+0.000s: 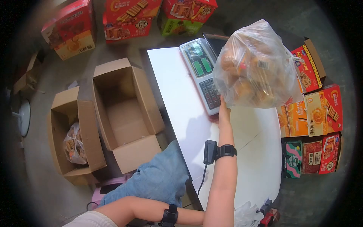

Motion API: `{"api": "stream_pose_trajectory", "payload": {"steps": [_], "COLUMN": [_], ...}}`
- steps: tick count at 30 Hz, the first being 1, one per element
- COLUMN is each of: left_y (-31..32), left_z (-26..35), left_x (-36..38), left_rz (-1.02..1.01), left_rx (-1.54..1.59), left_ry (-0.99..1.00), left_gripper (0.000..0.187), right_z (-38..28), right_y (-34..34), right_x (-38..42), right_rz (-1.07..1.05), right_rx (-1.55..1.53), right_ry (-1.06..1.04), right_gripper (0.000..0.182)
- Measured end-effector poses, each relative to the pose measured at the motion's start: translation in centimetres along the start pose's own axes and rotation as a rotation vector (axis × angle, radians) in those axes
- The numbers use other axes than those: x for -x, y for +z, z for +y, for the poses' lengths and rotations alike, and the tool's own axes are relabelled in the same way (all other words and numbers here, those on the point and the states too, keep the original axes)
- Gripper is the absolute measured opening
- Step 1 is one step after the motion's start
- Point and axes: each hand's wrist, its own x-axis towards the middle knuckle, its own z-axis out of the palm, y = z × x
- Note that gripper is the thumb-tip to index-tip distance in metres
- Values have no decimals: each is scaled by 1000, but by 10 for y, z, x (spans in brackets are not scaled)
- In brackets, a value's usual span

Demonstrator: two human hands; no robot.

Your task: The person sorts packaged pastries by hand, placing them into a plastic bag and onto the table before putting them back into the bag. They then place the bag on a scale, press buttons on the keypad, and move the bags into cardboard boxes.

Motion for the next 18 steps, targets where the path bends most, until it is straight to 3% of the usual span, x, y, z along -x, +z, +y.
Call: {"api": "stream_pose_trajectory", "payload": {"steps": [10, 12, 18], "left_y": [30, 23, 14], "left_z": [13, 16, 8], "left_x": [11, 7, 7], "left_rz": [46, 109, 118], "left_rx": [-39, 101, 36], "left_ry": [97, -8, -23], "left_gripper": [46, 43, 36], "right_z": [6, 6, 4], "right_y": [-1, -1, 5], "right_x": [-10, -12, -8], "right_rz": [37, 39, 78], "right_rx": [6, 3, -12], "right_ry": [-20, -15, 15], "right_gripper": [77, 77, 76]}}
